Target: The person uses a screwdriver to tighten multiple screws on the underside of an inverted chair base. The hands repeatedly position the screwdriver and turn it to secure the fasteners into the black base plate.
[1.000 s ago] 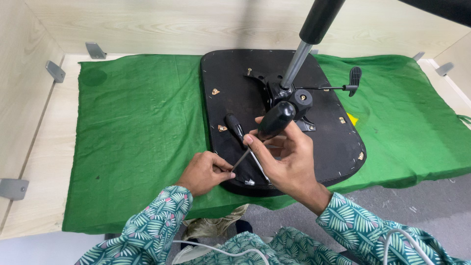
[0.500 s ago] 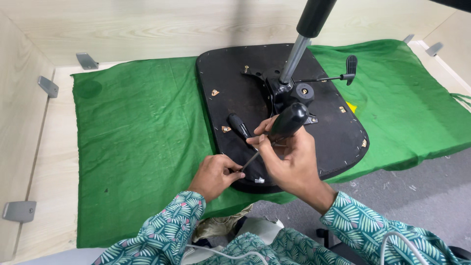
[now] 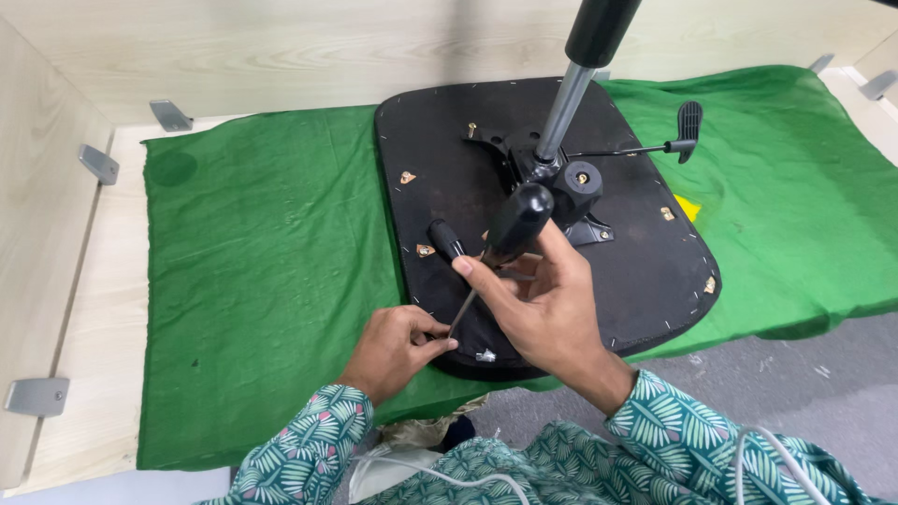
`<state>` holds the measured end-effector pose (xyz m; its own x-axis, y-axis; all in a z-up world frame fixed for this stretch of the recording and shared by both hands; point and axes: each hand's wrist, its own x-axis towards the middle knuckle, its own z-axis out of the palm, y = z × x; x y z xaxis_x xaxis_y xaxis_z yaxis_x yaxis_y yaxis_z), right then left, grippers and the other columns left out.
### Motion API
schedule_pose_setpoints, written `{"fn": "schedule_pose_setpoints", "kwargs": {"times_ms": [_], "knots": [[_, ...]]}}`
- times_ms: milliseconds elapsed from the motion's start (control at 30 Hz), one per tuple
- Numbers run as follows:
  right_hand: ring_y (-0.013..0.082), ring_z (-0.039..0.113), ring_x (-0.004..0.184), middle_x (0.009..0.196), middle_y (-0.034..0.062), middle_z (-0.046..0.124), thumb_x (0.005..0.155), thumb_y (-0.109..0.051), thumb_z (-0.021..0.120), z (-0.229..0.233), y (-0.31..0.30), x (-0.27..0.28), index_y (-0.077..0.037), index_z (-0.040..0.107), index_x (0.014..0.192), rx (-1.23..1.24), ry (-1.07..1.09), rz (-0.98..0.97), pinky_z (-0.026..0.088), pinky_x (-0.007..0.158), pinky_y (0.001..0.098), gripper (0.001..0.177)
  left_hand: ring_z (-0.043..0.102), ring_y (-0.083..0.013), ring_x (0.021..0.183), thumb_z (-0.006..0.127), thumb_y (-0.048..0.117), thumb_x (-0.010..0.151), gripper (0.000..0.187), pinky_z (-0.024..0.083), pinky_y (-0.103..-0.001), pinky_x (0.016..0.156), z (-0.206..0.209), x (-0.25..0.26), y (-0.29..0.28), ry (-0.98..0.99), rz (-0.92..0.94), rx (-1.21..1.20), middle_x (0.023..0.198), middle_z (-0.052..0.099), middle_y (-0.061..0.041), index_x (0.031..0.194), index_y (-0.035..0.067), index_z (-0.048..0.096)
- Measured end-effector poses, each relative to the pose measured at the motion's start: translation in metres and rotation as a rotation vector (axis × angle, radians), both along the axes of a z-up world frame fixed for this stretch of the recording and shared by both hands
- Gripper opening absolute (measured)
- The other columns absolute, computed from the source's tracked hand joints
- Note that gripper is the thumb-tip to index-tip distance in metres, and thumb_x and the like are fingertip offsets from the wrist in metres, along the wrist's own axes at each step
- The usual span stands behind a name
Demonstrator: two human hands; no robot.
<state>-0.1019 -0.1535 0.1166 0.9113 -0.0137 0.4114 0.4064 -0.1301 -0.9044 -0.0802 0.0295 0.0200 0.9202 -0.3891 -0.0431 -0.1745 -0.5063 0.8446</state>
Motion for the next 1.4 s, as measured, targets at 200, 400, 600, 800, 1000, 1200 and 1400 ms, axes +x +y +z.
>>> {"fn": "schedule_pose_setpoints", "kwargs": {"times_ms": [200,400,600,800,1000,1200,1400], "knots": [[0.0068,0.070,0.074,0.087,0.0040,0.073,0.085,-0.007,0.085,0.014,0.003,0.011,0.000,0.071,0.102,-0.160,0.056,0.008,0.060,0.060,0.0200,0.023,0.073,-0.0183,0.071,0.085,0.022,0.077,0.028,0.058,-0.033,0.068,-0.002,-0.006,-0.003,0.005,0.060,-0.005,0.092,0.078,-0.009,0.095,0.002,0.081],[0.0041,0.073,0.082,0.094,0.0008,0.073,0.090,-0.007,0.078,0.014,0.002,0.012,0.000,0.069,0.107,-0.080,-0.002,0.069,0.062,0.063,0.0191,0.020,0.074,-0.0164,0.071,0.085,0.020,0.075,0.029,0.059,-0.030,0.068,-0.007,-0.007,-0.003,-0.017,0.056,-0.011,0.093,0.078,-0.009,0.096,0.001,0.080],[0.0068,0.073,0.076,0.085,0.0031,0.075,0.084,-0.007,0.086,0.004,-0.007,0.009,0.000,0.070,0.098,-0.076,0.037,0.015,0.062,0.064,0.0214,0.023,0.071,-0.0161,0.069,0.086,0.019,0.074,0.029,0.058,-0.030,0.066,-0.005,-0.011,-0.007,-0.002,0.101,0.011,0.090,0.079,-0.009,0.100,0.005,0.082],[0.0087,0.074,0.080,0.089,0.0047,0.075,0.087,-0.009,0.084,-0.001,-0.018,0.001,0.001,0.070,0.102,-0.147,-0.038,-0.035,0.065,0.066,0.0216,0.022,0.072,-0.0140,0.069,0.086,0.018,0.074,0.030,0.059,-0.029,0.066,-0.012,-0.013,-0.008,-0.038,0.133,-0.017,0.091,0.079,-0.008,0.101,0.005,0.082],[0.0099,0.075,0.082,0.092,0.0048,0.075,0.090,-0.009,0.079,0.008,-0.024,0.002,0.001,0.068,0.117,-0.092,-0.050,-0.066,0.063,0.065,0.0212,0.030,0.071,-0.0143,0.068,0.086,0.019,0.074,0.029,0.058,-0.029,0.065,-0.015,-0.016,-0.009,-0.036,0.166,-0.028,0.090,0.080,-0.007,0.099,0.004,0.082],[0.0100,0.074,0.082,0.093,0.0062,0.074,0.089,-0.007,0.079,0.006,-0.018,0.002,0.002,0.069,0.116,-0.100,-0.065,-0.029,0.061,0.063,0.0211,0.030,0.072,-0.0131,0.067,0.087,0.020,0.074,0.031,0.058,-0.029,0.064,-0.015,-0.015,-0.007,-0.026,0.134,-0.045,0.092,0.078,-0.007,0.099,0.003,0.080],[0.0099,0.075,0.082,0.092,0.0056,0.075,0.088,-0.007,0.081,0.003,-0.016,0.000,0.002,0.070,0.112,-0.123,-0.064,-0.063,0.063,0.065,0.0209,0.028,0.071,-0.0150,0.072,0.081,0.019,0.081,0.026,0.057,-0.028,0.066,-0.015,-0.014,-0.004,-0.027,0.103,-0.073,0.091,0.078,-0.007,0.102,0.004,0.081]]}}
